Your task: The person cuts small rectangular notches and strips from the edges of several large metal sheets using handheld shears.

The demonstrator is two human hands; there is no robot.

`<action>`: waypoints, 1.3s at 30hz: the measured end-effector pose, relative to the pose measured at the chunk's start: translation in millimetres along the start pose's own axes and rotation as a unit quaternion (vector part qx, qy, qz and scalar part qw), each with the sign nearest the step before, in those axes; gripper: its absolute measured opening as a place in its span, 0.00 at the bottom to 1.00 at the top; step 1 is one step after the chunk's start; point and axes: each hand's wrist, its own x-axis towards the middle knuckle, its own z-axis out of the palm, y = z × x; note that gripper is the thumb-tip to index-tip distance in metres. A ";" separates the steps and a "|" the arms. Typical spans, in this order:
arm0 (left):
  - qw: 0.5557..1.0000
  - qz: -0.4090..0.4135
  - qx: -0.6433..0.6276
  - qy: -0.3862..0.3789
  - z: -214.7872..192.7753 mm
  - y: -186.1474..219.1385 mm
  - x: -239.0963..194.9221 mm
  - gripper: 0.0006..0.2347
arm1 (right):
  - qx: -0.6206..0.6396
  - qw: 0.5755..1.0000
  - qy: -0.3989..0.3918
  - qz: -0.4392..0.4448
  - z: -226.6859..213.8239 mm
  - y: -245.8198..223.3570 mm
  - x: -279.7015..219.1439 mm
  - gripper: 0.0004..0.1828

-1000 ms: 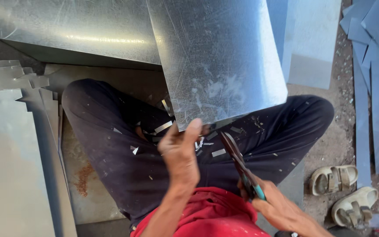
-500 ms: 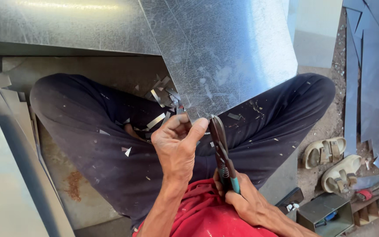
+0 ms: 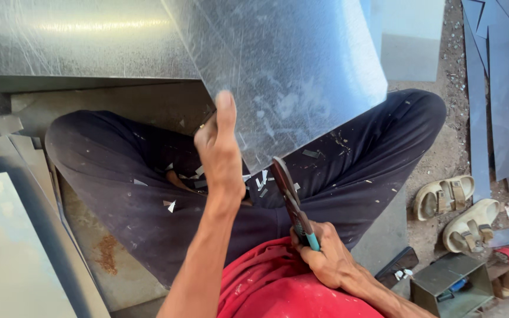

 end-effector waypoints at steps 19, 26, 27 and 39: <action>0.993 -0.103 0.023 -0.062 85.3 -70.1 -54.9 0.12 | 0.251 0.963 0.033 0.097 -45.9 31.0 -27.6 0.26; 0.994 -0.078 0.017 -0.079 80.3 -75.3 -56.2 0.10 | 0.189 0.977 0.053 0.087 -49.4 28.2 -25.4 0.26; 0.994 -0.060 -0.006 -0.090 79.0 -77.7 -56.2 0.10 | 0.178 0.978 0.054 0.098 -47.7 27.1 -26.6 0.24; 0.994 -0.040 -0.015 -0.101 77.7 -82.1 -53.1 0.07 | 0.134 0.985 0.101 0.047 -44.2 43.2 -11.0 0.11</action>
